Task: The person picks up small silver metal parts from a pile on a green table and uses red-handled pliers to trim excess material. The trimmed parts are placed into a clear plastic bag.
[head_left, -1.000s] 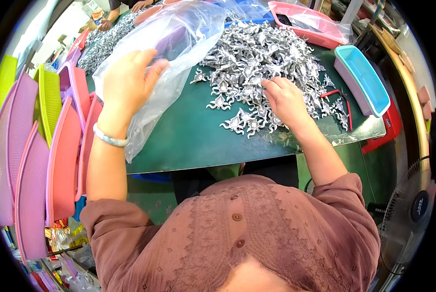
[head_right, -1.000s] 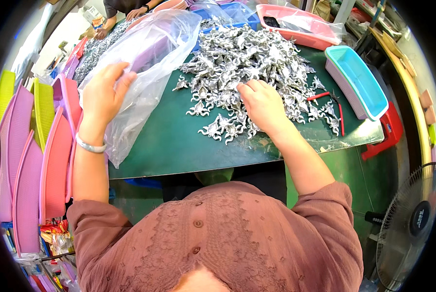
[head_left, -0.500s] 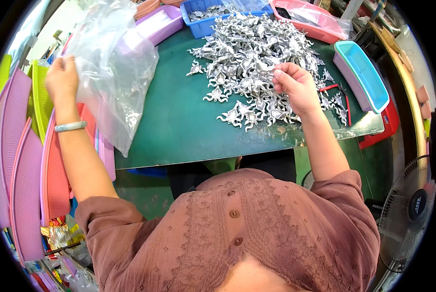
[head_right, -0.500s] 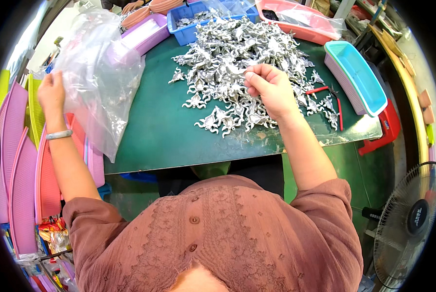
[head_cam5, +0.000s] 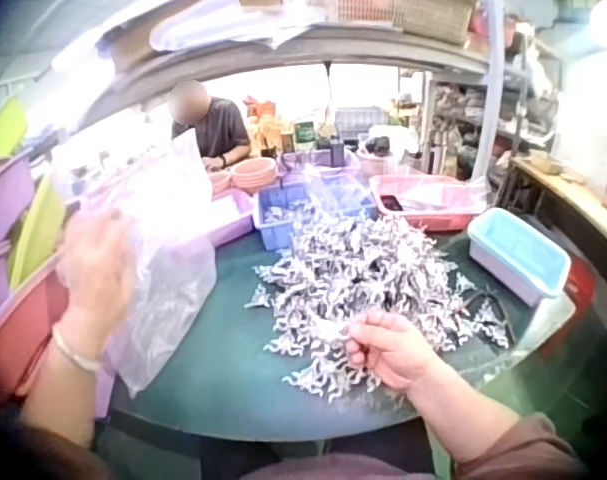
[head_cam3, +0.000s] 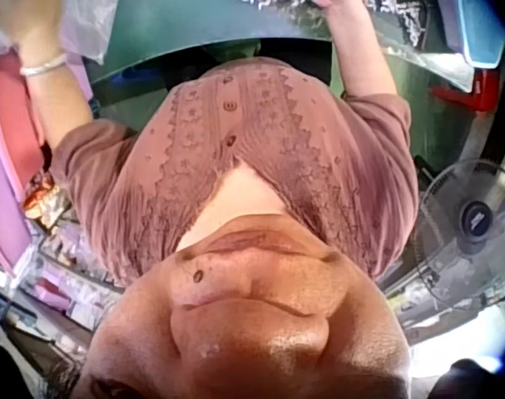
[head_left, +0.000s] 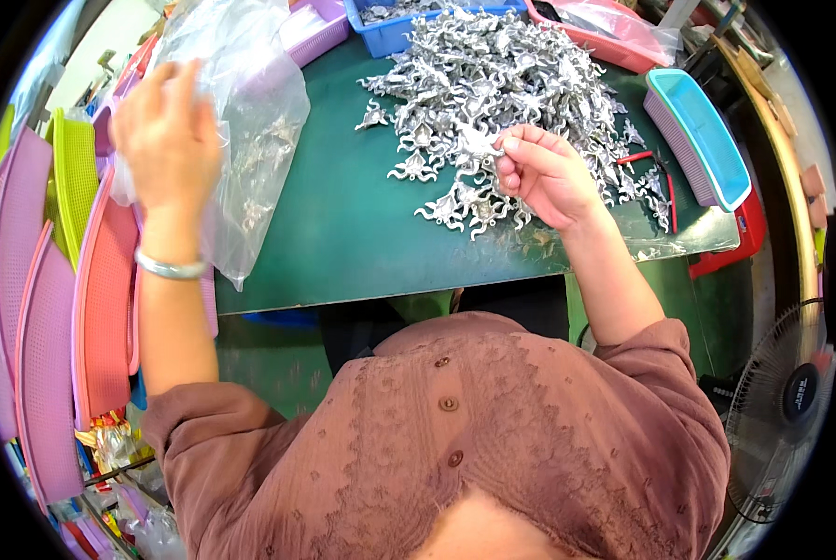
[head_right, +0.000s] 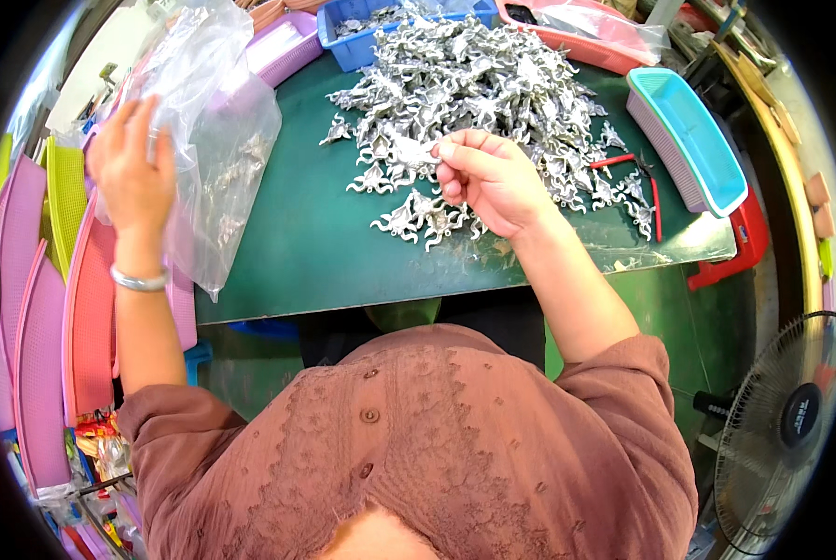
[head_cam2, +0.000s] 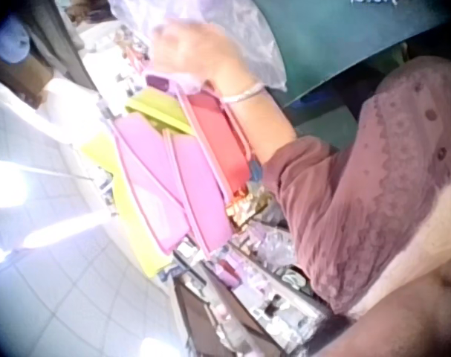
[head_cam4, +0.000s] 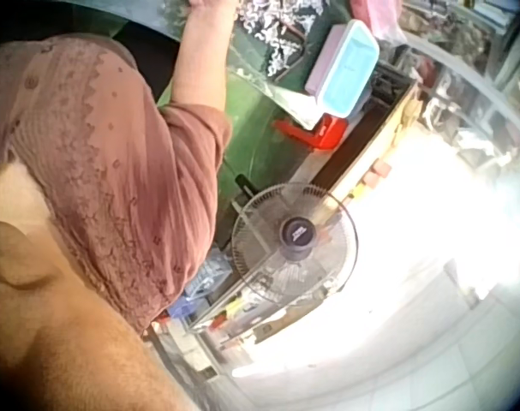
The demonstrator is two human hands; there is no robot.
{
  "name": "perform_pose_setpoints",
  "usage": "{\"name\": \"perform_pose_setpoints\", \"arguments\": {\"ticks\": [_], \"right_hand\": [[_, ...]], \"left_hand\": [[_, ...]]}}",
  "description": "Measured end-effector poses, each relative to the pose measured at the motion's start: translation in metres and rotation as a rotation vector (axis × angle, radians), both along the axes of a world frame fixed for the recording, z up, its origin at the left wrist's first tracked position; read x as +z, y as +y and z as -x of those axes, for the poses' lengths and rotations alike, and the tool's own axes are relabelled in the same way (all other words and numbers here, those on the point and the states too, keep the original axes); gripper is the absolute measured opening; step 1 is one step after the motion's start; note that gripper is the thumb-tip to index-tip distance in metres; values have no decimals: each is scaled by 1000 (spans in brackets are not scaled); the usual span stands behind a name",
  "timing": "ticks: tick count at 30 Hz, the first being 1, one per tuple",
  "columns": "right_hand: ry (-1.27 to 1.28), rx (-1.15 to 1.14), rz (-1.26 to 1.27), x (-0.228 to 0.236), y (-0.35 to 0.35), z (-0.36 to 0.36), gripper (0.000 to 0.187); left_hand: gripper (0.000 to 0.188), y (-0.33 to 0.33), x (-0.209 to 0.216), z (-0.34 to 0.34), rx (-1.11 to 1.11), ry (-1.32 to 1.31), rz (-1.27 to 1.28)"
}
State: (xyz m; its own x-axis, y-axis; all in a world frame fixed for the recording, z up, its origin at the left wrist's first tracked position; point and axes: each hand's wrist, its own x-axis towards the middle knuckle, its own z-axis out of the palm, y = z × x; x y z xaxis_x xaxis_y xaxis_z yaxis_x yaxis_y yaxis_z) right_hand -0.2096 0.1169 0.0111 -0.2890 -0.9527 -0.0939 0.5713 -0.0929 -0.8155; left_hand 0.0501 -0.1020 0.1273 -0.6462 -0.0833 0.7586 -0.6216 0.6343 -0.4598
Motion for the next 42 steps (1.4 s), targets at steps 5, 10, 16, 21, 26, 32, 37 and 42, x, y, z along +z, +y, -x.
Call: {"name": "perform_pose_setpoints", "arguments": {"ticks": [5,10,16,21,26,32,37,42], "right_hand": [[227,209,-87,8,-10,-16,11],[479,420,-143,14,-17,-27,13],[496,184,-104,13,-18,-32,20],[373,214,-58,-3,-13,-36,21],[307,180,-49,-8,-16,-39,19],[266,179,-26,-9,-15,-40,18],[218,198,-20,-14,-17,-40,18],[188,200,-30,-15,-19,-42,17]], "left_hand": [[30,90,-59,34,-623,-75,-733],[23,106,-97,51,-614,-103,-2147],[13,109,-119,49,-697,548,-2586],[10,113,-125,48,-792,766,-2645],[11,115,-129,44,-821,744,-2680],[14,115,-129,38,-830,745,-2691],[16,113,-129,36,-854,769,-2711],[16,110,-131,33,-850,757,-2731]]}}
